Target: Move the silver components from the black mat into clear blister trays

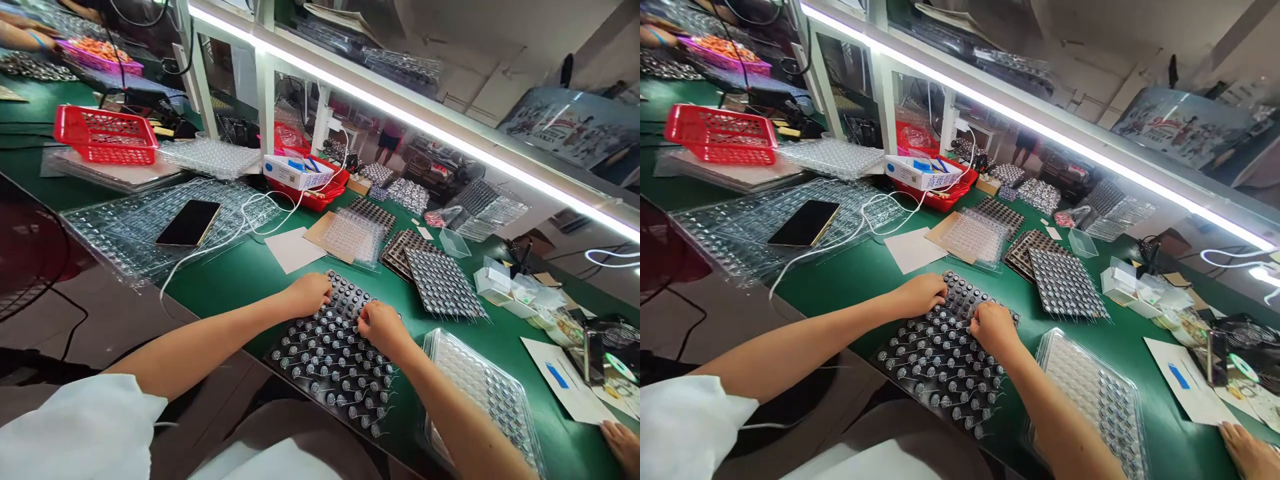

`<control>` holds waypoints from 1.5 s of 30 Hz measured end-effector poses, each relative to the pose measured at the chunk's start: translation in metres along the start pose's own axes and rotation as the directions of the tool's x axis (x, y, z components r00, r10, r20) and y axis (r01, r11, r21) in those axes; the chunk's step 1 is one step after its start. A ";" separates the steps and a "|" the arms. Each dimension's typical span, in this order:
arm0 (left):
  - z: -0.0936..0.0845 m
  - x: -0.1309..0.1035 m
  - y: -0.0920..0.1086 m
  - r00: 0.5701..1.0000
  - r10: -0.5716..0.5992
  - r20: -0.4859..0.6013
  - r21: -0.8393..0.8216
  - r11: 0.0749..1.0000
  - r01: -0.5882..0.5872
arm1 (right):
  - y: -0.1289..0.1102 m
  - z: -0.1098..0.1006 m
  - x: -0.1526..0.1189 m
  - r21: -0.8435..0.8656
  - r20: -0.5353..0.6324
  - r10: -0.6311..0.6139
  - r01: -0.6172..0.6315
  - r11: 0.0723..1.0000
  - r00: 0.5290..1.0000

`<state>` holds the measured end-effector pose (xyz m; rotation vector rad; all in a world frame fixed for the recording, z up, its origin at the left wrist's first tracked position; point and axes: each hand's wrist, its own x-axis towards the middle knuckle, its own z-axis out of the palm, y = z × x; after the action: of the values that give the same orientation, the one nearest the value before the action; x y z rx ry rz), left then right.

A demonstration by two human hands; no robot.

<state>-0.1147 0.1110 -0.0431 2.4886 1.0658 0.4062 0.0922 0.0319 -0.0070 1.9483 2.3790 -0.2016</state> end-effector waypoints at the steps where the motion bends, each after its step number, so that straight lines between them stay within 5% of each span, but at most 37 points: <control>1: 0.002 -0.001 -0.001 1.000 -0.003 -0.021 -0.009 1.000 0.003 | 0.000 -0.003 -0.003 0.013 -0.022 0.003 -0.003 1.000 1.000; 7: 0.000 -0.014 0.001 0.986 -0.041 -0.159 -0.137 0.990 0.019 | 0.040 -0.043 -0.065 0.243 -0.236 0.045 0.014 0.970 0.971; 10: -0.010 -0.016 0.013 0.952 -0.196 -0.236 -0.249 0.959 0.135 | 0.087 -0.060 -0.130 0.367 -0.227 0.216 -0.122 0.922 0.950; 13: -0.016 -0.009 0.038 0.936 -0.302 -0.183 -0.334 0.914 0.229 | 0.131 -0.057 -0.199 0.399 -0.141 0.394 -0.312 0.862 0.908; 18: 0.004 0.022 0.118 1.000 0.002 -0.025 -0.435 0.900 -0.013 | 0.164 -0.030 -0.267 0.376 0.000 0.483 -0.448 0.811 0.875; 24: 0.064 0.053 0.228 0.934 0.238 0.265 -0.533 0.844 -0.064 | 0.163 -0.017 -0.270 0.354 0.077 0.462 -0.458 0.816 0.883; 29: 0.100 0.068 0.286 0.862 0.309 0.402 -0.473 0.876 -0.093 | 0.173 -0.003 -0.262 0.310 0.149 0.556 -0.572 0.759 0.818; 37: 0.121 0.081 0.329 0.804 0.292 0.518 -0.160 0.956 -0.245 | 0.180 -0.001 -0.278 0.426 0.033 0.651 -0.599 0.678 0.759; 45: 0.129 0.074 0.342 0.817 0.285 0.502 -0.038 0.951 -0.308 | 0.186 -0.003 -0.284 0.432 -0.124 0.661 -0.559 0.708 0.740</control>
<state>0.2000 -0.0815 0.0119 2.5903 0.4798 -0.1910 0.3312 -0.2077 0.0204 3.0118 1.7231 -0.3812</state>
